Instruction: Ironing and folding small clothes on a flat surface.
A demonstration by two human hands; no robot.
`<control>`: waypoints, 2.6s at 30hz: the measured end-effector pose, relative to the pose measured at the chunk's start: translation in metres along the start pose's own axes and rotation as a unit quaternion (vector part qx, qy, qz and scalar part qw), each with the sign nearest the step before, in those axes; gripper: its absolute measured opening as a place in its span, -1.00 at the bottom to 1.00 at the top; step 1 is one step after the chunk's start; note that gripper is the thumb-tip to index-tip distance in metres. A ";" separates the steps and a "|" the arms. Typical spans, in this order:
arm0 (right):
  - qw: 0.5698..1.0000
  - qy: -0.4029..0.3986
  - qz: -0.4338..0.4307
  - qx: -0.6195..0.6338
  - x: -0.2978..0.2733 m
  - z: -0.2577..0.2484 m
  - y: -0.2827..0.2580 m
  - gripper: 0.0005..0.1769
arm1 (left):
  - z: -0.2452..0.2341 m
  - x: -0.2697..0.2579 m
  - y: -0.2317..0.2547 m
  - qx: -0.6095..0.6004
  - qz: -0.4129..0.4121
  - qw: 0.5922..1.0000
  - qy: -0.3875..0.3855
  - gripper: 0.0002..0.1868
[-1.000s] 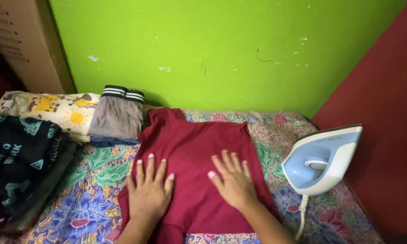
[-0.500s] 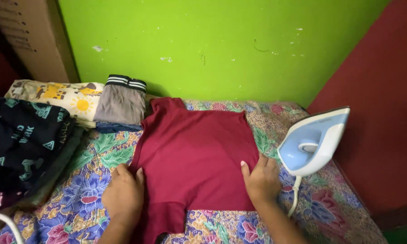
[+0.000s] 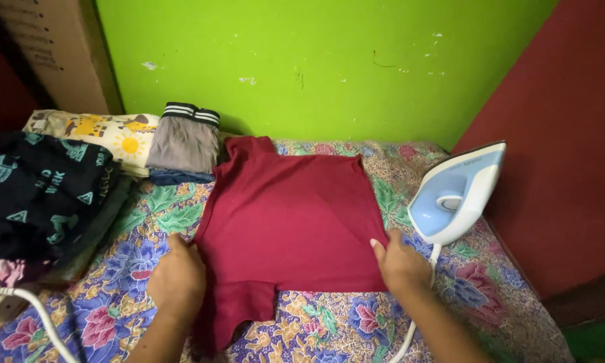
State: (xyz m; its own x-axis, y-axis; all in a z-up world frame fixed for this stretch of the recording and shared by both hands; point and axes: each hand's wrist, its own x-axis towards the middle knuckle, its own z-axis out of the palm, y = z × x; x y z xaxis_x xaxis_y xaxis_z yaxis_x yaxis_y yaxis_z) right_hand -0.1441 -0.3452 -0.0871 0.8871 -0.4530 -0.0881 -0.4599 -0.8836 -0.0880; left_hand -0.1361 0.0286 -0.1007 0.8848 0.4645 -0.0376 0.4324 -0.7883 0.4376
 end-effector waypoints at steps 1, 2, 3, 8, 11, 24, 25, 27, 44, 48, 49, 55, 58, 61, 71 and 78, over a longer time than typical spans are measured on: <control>1.000 -0.001 -0.001 0.001 0.001 0.002 0.003 -0.36 | 0.001 0.001 -0.003 0.001 -0.001 1.000 0.000 -0.59; 1.000 -0.004 0.004 0.001 0.003 0.003 0.006 -0.36 | 0.001 0.003 -0.005 0.010 0.004 1.000 -0.007 -0.61; 1.000 -0.007 0.009 0.001 0.005 0.003 0.009 -0.37 | 0.002 0.004 -0.006 0.018 0.009 1.000 -0.014 -0.64; 1.000 0.005 -0.003 0.002 0.004 -0.005 0.006 -0.40 | 0.008 0.010 0.007 0.081 0.007 0.996 -0.029 -0.63; 0.997 0.035 -0.057 0.039 0.027 0.007 0.006 -0.44 | 0.022 0.009 0.022 0.144 0.066 0.986 0.050 -0.67; 0.987 0.056 -0.079 0.126 0.135 0.033 -0.019 -0.70 | 0.030 0.017 0.081 0.151 0.131 0.973 -0.113 -0.21; 0.988 0.053 -0.077 0.126 0.144 0.038 -0.017 -0.70 | 0.038 0.020 0.078 0.153 0.132 0.973 -0.116 -0.21; 0.958 0.037 -0.093 0.267 0.164 0.048 -0.018 -0.71 | 0.051 0.029 0.071 0.153 0.147 0.977 -0.035 -0.15; 0.954 0.182 -0.021 0.237 0.195 0.036 -0.047 -0.74 | 0.047 0.026 0.073 0.156 0.241 0.958 0.026 -0.12; 0.900 0.375 -0.169 0.145 0.132 0.006 -0.082 -0.77 | 0.047 0.025 0.074 0.155 0.238 0.959 0.021 -0.12; 0.900 0.376 -0.170 0.143 0.125 0.019 -0.092 -0.77 | 0.047 0.024 0.073 0.153 0.238 0.959 0.020 -0.12; 0.829 0.216 -0.472 0.207 0.050 0.039 -0.132 -0.54 | 0.052 0.027 0.068 0.156 0.239 0.958 0.022 -0.11; 0.922 0.130 -0.359 0.069 0.059 0.044 -0.109 -0.33 | 0.051 0.025 0.062 0.161 0.264 0.950 0.039 -0.11; 0.959 0.146 -0.241 0.028 0.079 0.048 -0.066 -0.17 | 0.051 0.026 0.062 0.166 0.278 0.946 0.033 -0.14; 0.961 0.238 -0.138 0.020 -0.002 0.009 -0.034 -0.47 | 0.051 0.009 0.034 0.201 0.276 0.939 0.031 -0.18; 0.979 0.181 -0.091 0.010 -0.007 0.024 0.006 -0.41 | 0.031 -0.015 0.021 0.257 0.241 0.936 0.010 -0.22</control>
State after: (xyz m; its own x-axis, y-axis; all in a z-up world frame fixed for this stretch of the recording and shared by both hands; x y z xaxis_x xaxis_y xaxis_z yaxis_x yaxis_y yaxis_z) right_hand -0.1543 -0.3444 -0.1103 0.9082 -0.3044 0.2873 -0.2908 -0.9525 -0.0899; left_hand -0.1354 -0.0075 -0.1189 0.9974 0.0073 0.0717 0.0139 -0.9958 -0.0909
